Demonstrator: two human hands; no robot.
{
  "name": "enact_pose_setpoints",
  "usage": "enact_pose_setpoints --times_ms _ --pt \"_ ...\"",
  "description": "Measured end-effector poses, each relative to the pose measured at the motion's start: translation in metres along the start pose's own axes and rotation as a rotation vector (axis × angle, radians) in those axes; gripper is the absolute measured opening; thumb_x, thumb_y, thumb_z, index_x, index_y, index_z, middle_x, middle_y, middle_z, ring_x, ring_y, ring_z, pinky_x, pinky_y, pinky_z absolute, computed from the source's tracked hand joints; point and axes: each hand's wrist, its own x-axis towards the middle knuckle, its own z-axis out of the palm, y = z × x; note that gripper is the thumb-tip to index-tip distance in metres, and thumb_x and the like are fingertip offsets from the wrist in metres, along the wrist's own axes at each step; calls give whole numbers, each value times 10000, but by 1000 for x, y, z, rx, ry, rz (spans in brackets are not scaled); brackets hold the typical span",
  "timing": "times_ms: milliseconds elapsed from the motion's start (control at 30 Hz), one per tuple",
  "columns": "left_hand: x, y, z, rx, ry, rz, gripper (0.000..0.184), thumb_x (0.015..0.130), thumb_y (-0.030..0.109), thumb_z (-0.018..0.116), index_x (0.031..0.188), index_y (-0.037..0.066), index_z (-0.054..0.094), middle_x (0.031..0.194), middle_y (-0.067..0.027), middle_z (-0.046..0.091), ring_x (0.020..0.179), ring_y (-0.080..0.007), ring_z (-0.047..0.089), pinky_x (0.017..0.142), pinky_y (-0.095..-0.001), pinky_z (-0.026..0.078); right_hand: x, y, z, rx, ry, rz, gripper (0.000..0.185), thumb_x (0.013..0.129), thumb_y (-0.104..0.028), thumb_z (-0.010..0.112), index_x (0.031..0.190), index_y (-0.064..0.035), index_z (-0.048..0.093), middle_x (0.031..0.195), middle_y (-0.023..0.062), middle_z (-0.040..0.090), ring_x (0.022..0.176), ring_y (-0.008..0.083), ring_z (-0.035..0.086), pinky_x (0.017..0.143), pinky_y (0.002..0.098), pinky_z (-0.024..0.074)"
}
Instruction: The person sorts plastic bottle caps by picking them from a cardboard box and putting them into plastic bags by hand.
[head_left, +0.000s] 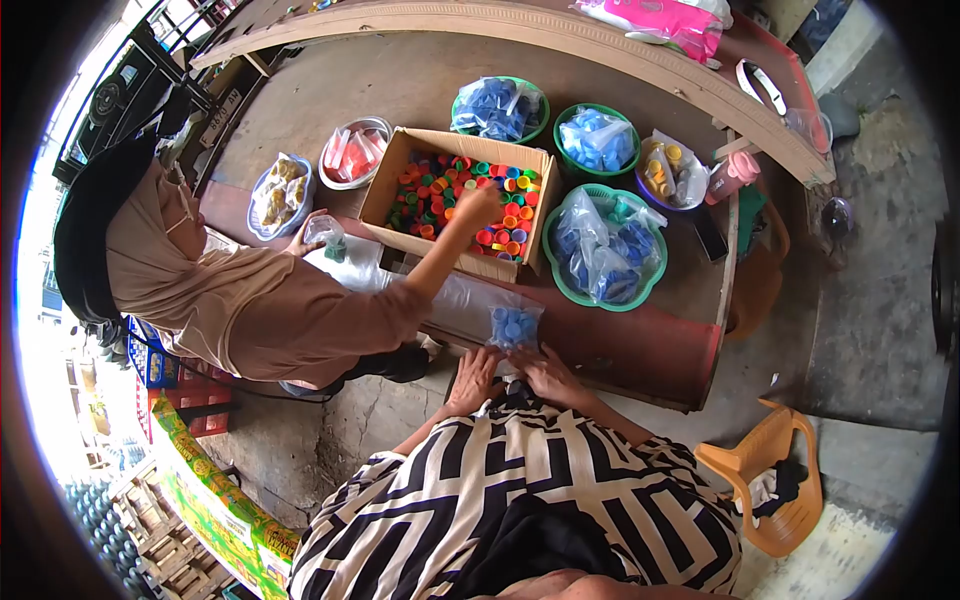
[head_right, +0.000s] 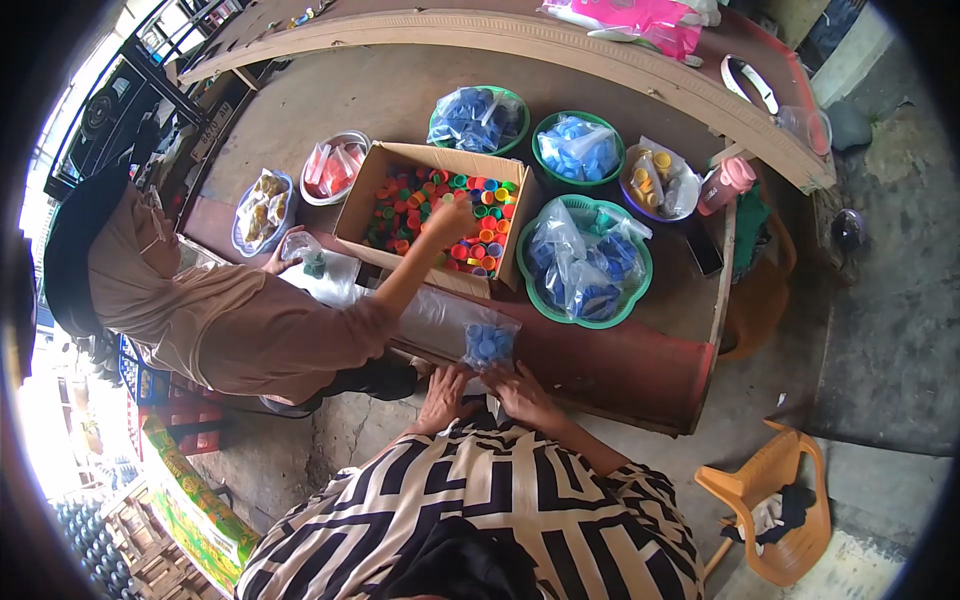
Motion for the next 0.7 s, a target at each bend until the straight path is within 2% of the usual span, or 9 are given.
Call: enact_pose_setpoints --times_ms 67,100,133,233,267,333,467,533,700 --pt "-1 -28 28 -44 20 -21 448 707 148 722 1123 86 568 1163 -132 535 1098 -333 484 939 -457 389 4 3 -6 100 35 23 412 910 -179 540 1315 -109 533 1279 108 592 1203 277 550 989 501 403" --pt "2 -31 30 -88 35 -42 379 716 139 706 1078 88 605 1113 -115 568 1088 -322 493 936 -457 388 6 8 -3 274 95 56 377 908 -157 548 1279 -89 552 1173 136 629 1087 313 598 896 472 452" --pt "5 -34 33 -93 119 -61 248 758 131 678 993 65 639 953 -130 635 988 -329 568 873 -447 434 7 12 0 447 156 89 342 907 -134 557 1242 -69 571 1067 164 665 971 349 645 803 443 501" --pt "9 -40 34 -329 148 -248 245 787 138 670 1007 40 624 851 -176 652 866 -368 618 778 -441 475 9 23 10 427 244 205 351 897 -119 597 1238 -53 540 924 199 676 878 374 652 731 422 520" --pt "11 -43 37 -334 228 -182 210 827 150 654 970 9 592 776 -194 653 770 -392 637 684 -447 491 7 25 14 423 245 204 351 897 -119 597 1238 -53 540 924 199 676 878 374 652 731 422 520" --pt "14 -46 45 -387 232 -243 204 850 158 639 983 22 564 799 -187 657 768 -377 645 680 -438 488 8 20 8 507 337 364 281 838 -140 661 1082 -36 569 919 183 636 817 382 622 723 442 494" --pt "22 -35 37 -384 274 -330 176 870 141 614 978 38 520 798 -193 650 767 -388 645 637 -464 483 14 9 -18 226 459 244 290 786 -165 713 1020 -46 590 971 143 589 924 353 581 803 438 466" --pt "25 -38 38 -368 276 -337 182 873 138 608 996 43 513 776 -192 643 751 -391 642 631 -470 481 17 2 -36 36 313 38 305 770 -207 715 1016 -66 601 1033 99 544 978 298 531 835 428 427" --pt "34 -30 28 -353 194 -428 266 847 165 644 1046 48 512 848 -198 629 834 -401 621 701 -468 481 22 17 -12 -156 199 40 246 803 -281 672 949 -85 643 965 57 577 950 241 527 795 393 397"
